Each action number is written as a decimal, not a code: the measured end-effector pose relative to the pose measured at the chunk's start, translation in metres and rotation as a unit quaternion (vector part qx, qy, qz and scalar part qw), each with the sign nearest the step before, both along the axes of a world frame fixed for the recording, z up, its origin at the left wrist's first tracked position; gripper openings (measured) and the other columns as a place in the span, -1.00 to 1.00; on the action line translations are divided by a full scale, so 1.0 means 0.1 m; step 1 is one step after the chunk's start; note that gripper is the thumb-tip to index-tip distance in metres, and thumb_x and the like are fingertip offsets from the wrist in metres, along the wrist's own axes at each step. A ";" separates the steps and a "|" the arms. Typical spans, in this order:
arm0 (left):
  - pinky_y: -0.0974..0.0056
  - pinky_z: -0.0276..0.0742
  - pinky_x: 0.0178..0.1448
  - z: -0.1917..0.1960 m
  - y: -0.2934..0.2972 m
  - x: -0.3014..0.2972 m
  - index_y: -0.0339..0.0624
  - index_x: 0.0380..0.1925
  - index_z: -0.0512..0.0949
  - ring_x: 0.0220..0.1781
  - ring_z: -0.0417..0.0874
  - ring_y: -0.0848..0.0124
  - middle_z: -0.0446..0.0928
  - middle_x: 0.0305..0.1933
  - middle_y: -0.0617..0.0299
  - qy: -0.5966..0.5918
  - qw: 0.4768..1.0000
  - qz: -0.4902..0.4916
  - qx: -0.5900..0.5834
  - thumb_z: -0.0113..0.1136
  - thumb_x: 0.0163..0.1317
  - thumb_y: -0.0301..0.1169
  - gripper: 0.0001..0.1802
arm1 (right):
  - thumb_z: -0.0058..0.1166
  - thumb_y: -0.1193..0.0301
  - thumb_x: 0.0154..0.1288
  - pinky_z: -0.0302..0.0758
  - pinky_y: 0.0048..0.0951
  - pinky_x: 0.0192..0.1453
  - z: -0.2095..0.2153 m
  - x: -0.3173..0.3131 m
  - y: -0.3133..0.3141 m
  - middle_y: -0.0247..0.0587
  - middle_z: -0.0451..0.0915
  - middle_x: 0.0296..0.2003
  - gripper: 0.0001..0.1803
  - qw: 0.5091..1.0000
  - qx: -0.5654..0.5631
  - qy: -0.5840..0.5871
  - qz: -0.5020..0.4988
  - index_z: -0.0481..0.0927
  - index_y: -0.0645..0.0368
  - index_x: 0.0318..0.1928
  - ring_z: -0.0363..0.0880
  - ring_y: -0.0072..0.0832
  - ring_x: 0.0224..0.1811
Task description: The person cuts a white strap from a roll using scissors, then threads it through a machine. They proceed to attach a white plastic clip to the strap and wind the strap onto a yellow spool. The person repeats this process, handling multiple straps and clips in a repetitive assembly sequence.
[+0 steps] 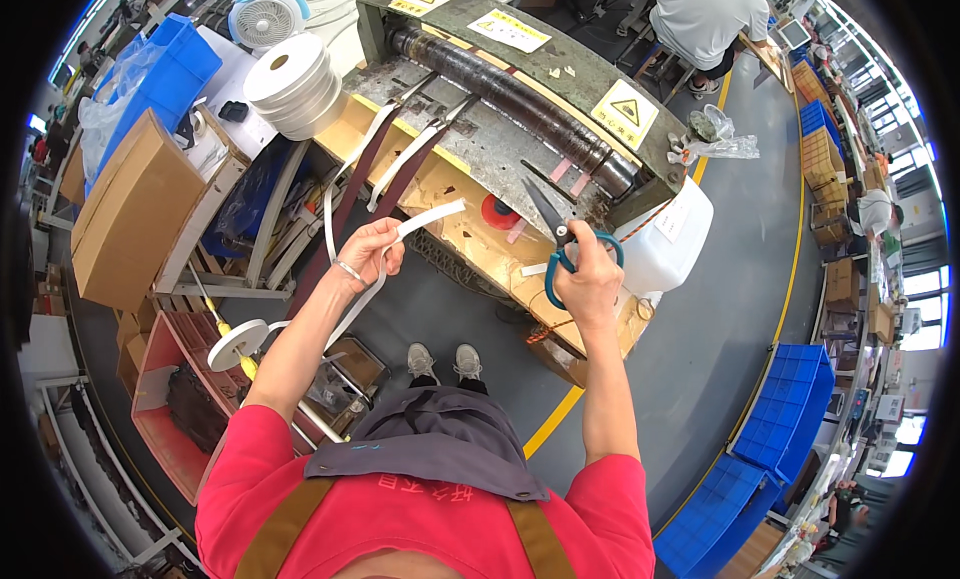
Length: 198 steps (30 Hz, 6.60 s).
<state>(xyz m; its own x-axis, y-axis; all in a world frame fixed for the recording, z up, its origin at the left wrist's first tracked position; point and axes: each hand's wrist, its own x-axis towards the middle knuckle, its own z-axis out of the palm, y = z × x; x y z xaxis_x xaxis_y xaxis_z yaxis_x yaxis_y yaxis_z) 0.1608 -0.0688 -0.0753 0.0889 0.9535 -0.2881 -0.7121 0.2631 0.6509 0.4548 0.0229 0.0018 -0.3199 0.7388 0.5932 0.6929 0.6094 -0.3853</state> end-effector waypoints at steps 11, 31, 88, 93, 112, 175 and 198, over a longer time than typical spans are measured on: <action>0.48 0.14 -0.66 -0.10 -0.01 0.24 -0.20 -0.33 0.44 -0.74 0.28 0.58 0.37 -0.70 0.29 -0.038 0.998 -0.033 -0.039 0.03 0.18 -0.43 -0.90 | 0.08 0.59 -0.09 0.37 -0.29 -0.37 -0.04 0.12 -0.21 -0.23 0.41 -0.54 -0.60 0.992 -0.116 -0.017 -0.052 0.43 0.05 -0.15 0.45 -0.28 -0.44; 0.46 0.28 -0.60 -0.22 0.18 0.81 -0.17 -0.34 0.44 -0.64 0.45 0.54 0.47 -0.59 0.27 0.032 0.998 -0.028 -0.044 0.07 0.17 -0.41 -0.90 | -0.01 -0.10 0.07 0.31 -0.39 -0.13 -0.23 -0.10 -0.12 -0.12 0.43 -0.31 -0.28 0.789 -0.567 -0.116 0.206 0.32 0.28 0.01 0.38 -0.36 -0.21; 0.52 0.12 -0.77 -0.48 0.50 1.11 -0.28 -0.46 0.47 -0.84 0.25 0.63 0.47 -0.62 0.23 0.279 0.952 0.097 -0.083 0.05 0.14 -0.48 -0.91 | 0.19 0.53 -0.14 0.33 -0.58 -0.49 0.21 1.34 -0.66 -0.37 0.41 -0.64 -0.56 0.918 -0.393 -0.002 -0.058 0.42 0.22 -0.14 0.39 -0.64 -0.57; 0.51 0.20 -0.75 -0.45 0.46 1.09 -0.30 -0.47 0.47 -0.82 0.29 0.61 0.48 -0.59 0.21 0.294 0.950 0.060 -0.082 0.04 0.14 -0.48 -0.90 | 0.17 0.37 -0.11 0.36 -0.36 -0.39 -0.20 1.50 -0.70 -0.20 0.45 -0.62 -0.59 0.889 -0.402 -0.122 -0.180 0.43 0.16 -0.17 0.46 -0.34 -0.52; 0.56 0.00 -0.80 -0.46 0.37 0.84 -0.29 -0.35 0.49 -0.78 0.38 0.62 0.50 -0.56 0.25 0.293 0.949 0.060 -0.100 0.05 0.15 -0.43 -0.86 | 0.13 0.50 -0.06 0.23 -0.65 -0.61 -0.57 1.86 -0.90 -0.42 0.36 -0.66 -0.65 0.806 -0.462 0.309 -0.203 0.45 0.29 -0.18 0.31 -0.69 -0.66; 0.55 0.23 -0.77 -0.42 0.13 0.69 -0.28 -0.15 0.43 -0.59 0.57 0.50 0.53 -0.37 0.17 0.094 0.981 0.080 -0.150 0.01 0.18 -0.42 -0.74 | 0.03 0.42 0.04 0.45 -0.23 -0.44 -1.20 -0.63 0.21 -0.18 0.45 -0.48 -0.86 0.988 -0.034 -0.048 0.145 0.40 0.13 -0.35 0.49 -0.25 -0.48; 0.56 0.08 -0.75 -0.25 -0.37 0.16 -0.32 -0.21 0.44 -0.76 0.25 0.68 0.42 -0.58 0.34 0.216 0.971 0.075 -0.072 -0.01 0.22 -0.37 -0.76 | -0.09 0.51 0.13 0.37 -0.31 -0.28 0.01 -0.24 -0.51 -0.08 0.41 -0.43 -0.89 0.977 -0.179 0.092 0.063 0.37 0.23 -0.30 0.43 -0.25 -0.41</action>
<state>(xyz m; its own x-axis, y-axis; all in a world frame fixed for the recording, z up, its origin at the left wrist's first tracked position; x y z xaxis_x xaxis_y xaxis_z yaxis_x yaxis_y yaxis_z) 0.1772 -0.1059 -0.1001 -0.2060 0.8933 -0.3996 -0.4176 0.2891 0.8614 0.4310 -0.0284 0.0023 -0.3348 0.8711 0.3593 0.5196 0.4888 -0.7008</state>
